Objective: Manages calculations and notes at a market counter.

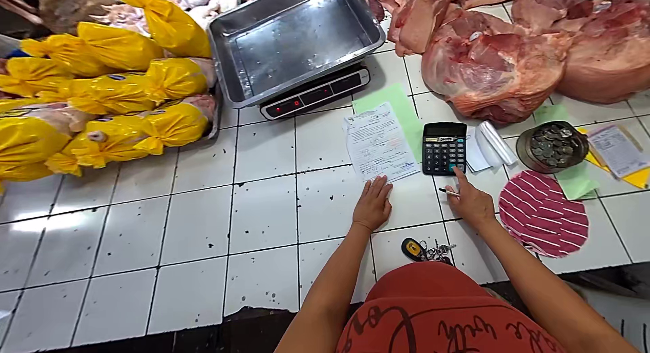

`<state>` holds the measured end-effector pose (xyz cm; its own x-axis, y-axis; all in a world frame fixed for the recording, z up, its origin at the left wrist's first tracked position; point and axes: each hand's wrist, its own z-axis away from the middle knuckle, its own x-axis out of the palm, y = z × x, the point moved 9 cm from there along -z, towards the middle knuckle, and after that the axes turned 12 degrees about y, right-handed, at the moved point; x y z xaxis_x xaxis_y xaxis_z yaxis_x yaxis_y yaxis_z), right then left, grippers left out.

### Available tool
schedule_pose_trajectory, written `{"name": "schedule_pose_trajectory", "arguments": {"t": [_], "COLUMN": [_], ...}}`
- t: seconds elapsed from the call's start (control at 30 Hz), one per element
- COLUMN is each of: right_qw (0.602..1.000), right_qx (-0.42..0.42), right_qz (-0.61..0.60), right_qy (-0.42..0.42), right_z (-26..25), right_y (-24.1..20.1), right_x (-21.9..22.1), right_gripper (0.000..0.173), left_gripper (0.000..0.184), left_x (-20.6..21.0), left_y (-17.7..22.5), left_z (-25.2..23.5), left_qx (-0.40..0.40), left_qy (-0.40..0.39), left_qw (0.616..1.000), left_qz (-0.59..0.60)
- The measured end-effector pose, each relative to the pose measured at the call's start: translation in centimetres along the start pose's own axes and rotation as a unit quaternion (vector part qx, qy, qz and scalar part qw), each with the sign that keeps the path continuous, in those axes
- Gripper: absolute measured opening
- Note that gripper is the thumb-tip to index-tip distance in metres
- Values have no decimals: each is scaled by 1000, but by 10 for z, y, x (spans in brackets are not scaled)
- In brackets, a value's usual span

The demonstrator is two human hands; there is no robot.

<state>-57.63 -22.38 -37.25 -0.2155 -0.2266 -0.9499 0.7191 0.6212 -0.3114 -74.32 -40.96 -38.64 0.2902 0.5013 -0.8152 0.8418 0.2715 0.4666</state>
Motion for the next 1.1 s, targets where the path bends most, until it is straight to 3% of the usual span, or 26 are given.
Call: {"name": "schedule_pose_trajectory", "arguments": {"t": [0.27,0.4,0.63,0.77,0.87,1.1], "right_qw": [1000,996,1000,996,998,996], "right_qx": [28,39,4,29,20,9], "right_qz": [12,38,11,36,20,15], "right_qy": [7,-66,-28,-81,-50,-91], "right_z": [-12,-6,-15,-29,-40,-41], "right_y": [1,1,-19,-25,-39,-56], "right_x": [-12,4,-4,4,-3,4], "right_gripper": [59,56,56,56,56,56], "left_gripper": [41,42,41,41,41,42], "left_x": [3,2,3,3,3,2], "left_y": [-3,-4,-5,-5,-5,-4], "left_z": [1,1,1,1,1,-1], "left_qx": [6,4,6,9,9,-4], "left_qy": [6,6,10,13,13,-8], "left_qw": [1000,1000,1000,1000,1000,1000], "left_qz": [7,4,-1,-3,-3,5]}}
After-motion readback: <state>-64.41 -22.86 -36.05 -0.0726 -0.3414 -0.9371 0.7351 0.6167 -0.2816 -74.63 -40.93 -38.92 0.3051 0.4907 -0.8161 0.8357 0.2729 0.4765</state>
